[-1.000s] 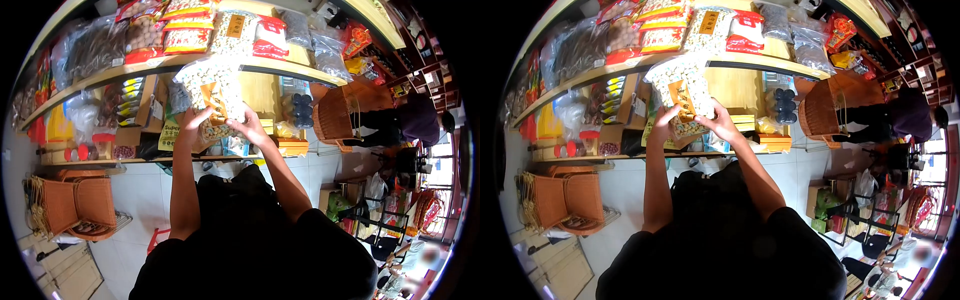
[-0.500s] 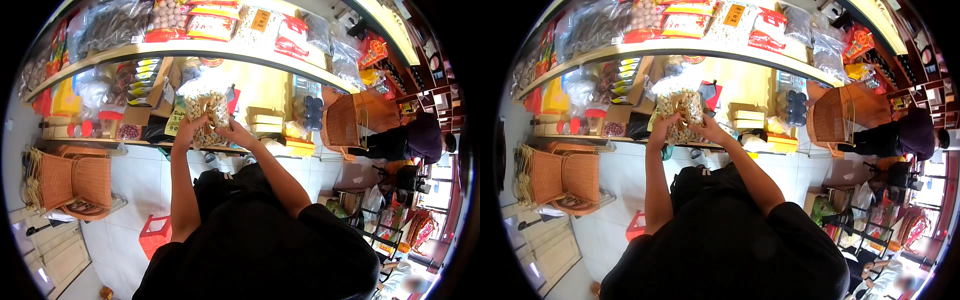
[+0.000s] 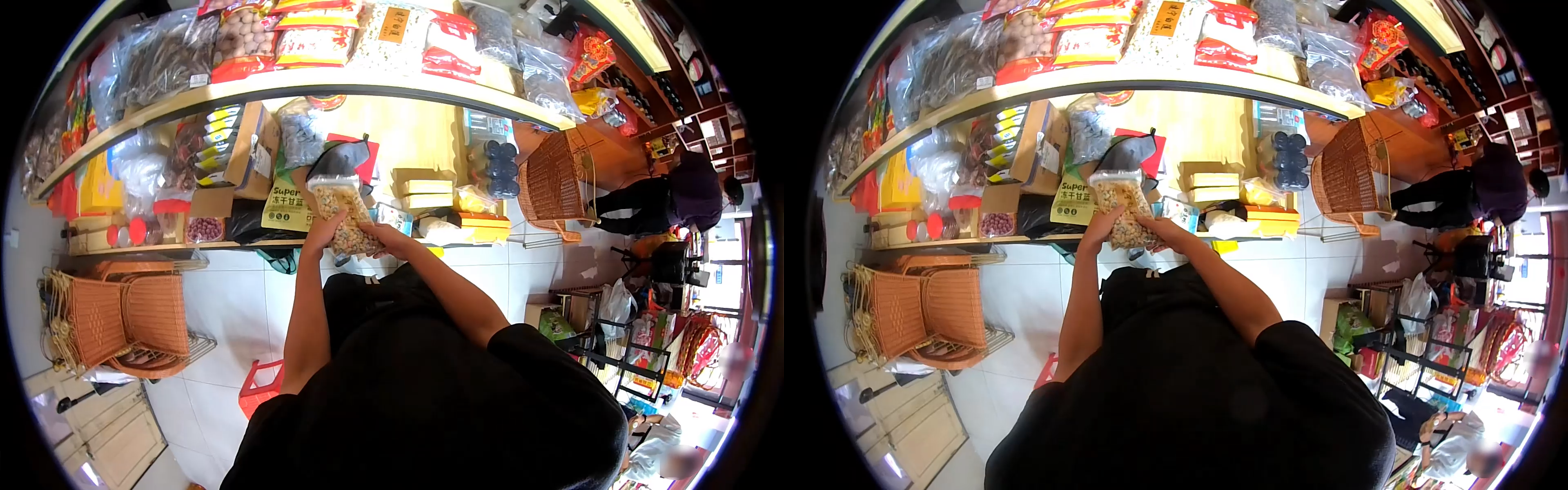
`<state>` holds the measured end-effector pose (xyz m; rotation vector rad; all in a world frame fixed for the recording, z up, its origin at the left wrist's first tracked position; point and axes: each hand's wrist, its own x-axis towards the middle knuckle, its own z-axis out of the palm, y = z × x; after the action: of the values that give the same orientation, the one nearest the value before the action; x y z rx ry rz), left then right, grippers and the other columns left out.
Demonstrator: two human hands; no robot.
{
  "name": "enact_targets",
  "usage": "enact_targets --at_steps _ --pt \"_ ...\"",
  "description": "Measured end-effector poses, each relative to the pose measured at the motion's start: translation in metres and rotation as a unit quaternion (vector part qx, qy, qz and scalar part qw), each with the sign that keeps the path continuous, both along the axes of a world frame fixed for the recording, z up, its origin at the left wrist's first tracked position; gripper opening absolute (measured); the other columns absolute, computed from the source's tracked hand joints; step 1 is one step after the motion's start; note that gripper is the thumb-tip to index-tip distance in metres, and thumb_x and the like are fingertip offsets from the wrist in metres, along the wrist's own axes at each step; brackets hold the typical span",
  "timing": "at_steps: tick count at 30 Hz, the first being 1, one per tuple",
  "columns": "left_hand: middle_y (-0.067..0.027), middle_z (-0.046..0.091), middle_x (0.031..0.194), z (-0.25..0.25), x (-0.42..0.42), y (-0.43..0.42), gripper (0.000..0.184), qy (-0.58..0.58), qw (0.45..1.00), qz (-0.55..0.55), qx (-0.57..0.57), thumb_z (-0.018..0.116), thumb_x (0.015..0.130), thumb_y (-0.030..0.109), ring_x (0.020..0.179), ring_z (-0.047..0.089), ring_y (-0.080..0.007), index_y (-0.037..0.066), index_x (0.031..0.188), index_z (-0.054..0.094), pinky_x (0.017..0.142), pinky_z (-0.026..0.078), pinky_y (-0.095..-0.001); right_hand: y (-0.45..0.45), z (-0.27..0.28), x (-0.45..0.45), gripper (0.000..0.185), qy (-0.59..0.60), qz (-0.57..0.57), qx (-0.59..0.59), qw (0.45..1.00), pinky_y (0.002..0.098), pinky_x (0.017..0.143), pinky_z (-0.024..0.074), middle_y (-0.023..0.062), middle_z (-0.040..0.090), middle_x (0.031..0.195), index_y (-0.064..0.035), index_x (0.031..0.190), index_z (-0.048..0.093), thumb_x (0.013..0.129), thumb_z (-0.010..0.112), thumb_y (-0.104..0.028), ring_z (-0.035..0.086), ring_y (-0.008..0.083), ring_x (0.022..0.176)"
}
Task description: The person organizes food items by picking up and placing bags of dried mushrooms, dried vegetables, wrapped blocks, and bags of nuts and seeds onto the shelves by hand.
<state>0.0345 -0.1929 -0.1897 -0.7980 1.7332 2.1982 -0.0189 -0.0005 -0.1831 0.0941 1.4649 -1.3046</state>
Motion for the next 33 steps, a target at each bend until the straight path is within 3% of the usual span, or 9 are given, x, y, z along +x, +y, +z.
enact_targets --at_steps 4,15,20,24,27,28,31,32,33 --pt "-0.0083 0.066 0.103 -0.024 0.000 0.011 0.053 -0.016 1.000 -0.006 0.001 0.068 0.084 0.036 0.087 0.065 -0.0166 -0.002 0.119 0.057 0.072 0.052 -0.0293 0.010 -0.020 -0.002 0.056 0.021 0.006 0.053 0.998 0.0281 0.052 0.0519 0.0071 0.065 0.074 -0.0064 0.096 0.064 0.083 0.057 -0.060 0.062 0.0162 0.056" --pt "-0.0086 0.063 0.107 -0.055 -0.017 0.045 0.051 0.010 0.994 -0.101 -0.050 0.068 0.084 0.033 0.091 0.063 -0.0171 0.001 0.121 0.054 0.078 0.051 -0.0309 0.045 -0.041 0.007 0.055 0.014 -0.087 0.095 0.992 0.0257 0.048 0.0509 0.0084 0.064 0.081 -0.0024 0.104 0.060 0.085 0.059 -0.054 0.063 0.0163 0.058" --pt "-0.0100 0.063 0.109 -0.016 -0.027 0.050 0.051 -0.038 0.982 -0.171 -0.065 0.070 0.081 0.028 0.092 0.063 -0.0175 0.001 0.121 0.053 0.079 0.051 -0.0305 0.046 -0.047 0.009 0.052 0.037 -0.136 0.091 0.986 0.0269 0.050 0.0517 0.0082 0.064 0.083 -0.0040 0.105 0.060 0.085 0.060 -0.052 0.063 0.0163 0.060" --pt "-0.0101 0.063 0.108 -0.022 -0.044 0.049 0.054 0.047 0.976 -0.194 -0.087 0.075 0.076 0.021 0.088 0.064 -0.0185 0.003 0.121 0.050 0.064 0.054 -0.0310 0.043 -0.045 0.003 0.044 0.054 -0.216 0.056 0.973 0.0289 0.050 0.0508 0.0086 0.065 0.084 -0.0039 0.097 0.063 0.080 0.068 -0.044 0.063 0.0162 0.062" --pt "-0.0104 0.063 0.102 -0.028 -0.061 0.046 0.055 0.006 0.969 -0.199 -0.145 0.074 0.076 0.016 0.086 0.063 -0.0183 0.000 0.121 0.047 0.070 0.053 -0.0316 0.039 -0.065 -0.012 0.041 0.125 -0.244 -0.001 0.962 0.0278 0.067 0.0500 0.0072 0.066 0.086 -0.0013 0.104 0.064 0.075 0.073 -0.029 0.061 0.0157 0.073" --pt "-0.0109 0.062 0.102 -0.025 -0.067 0.045 0.058 -0.025 0.965 -0.208 -0.161 0.074 0.075 0.017 0.083 0.063 -0.0183 0.000 0.122 0.045 0.068 0.053 -0.0313 0.040 -0.048 -0.017 0.045 0.125 -0.238 0.004 0.963 0.0258 0.073 0.0475 0.0069 0.066 0.095 0.0004 0.114 0.061 0.078 0.072 -0.023 0.060 0.0146 0.083" --pt "-0.0120 0.061 0.102 -0.012 -0.085 0.047 0.061 -0.089 0.958 -0.207 -0.177 0.075 0.074 0.018 0.077 0.062 -0.0181 0.001 0.123 0.043 0.062 0.052 -0.0307 0.035 -0.061 -0.032 0.049 0.168 -0.256 -0.012 0.952 0.0306 0.083 0.0482 0.0101 0.067 0.100 0.0051 0.116 0.058 0.075 0.075 -0.017 0.061 0.0163 0.091" --pt "-0.0127 0.060 0.103 -0.018 -0.086 0.045 0.062 -0.121 0.958 -0.195 -0.174 0.075 0.074 0.018 0.074 0.062 -0.0178 0.001 0.124 0.042 0.058 0.051 -0.0303 0.037 -0.059 -0.035 0.055 0.179 -0.256 -0.001 0.950 0.0340 0.085 0.0475 0.0145 0.065 0.103 0.0041 0.117 0.058 0.072 0.077 -0.022 0.061 0.0227 0.094" --pt "-0.0131 0.060 0.105 -0.027 -0.092 0.038 0.069 -0.113 0.956 -0.224 -0.150 0.073 0.074 0.015 0.078 0.062 -0.0182 0.001 0.131 0.038 0.062 0.052 -0.0300 0.035 -0.065 -0.040 0.061 0.281 -0.220 0.083 0.931 0.0368 0.089 0.0456 0.0180 0.062 0.109 0.0030 0.120 0.056 0.071 0.078 -0.025 0.058 0.0281 0.100"
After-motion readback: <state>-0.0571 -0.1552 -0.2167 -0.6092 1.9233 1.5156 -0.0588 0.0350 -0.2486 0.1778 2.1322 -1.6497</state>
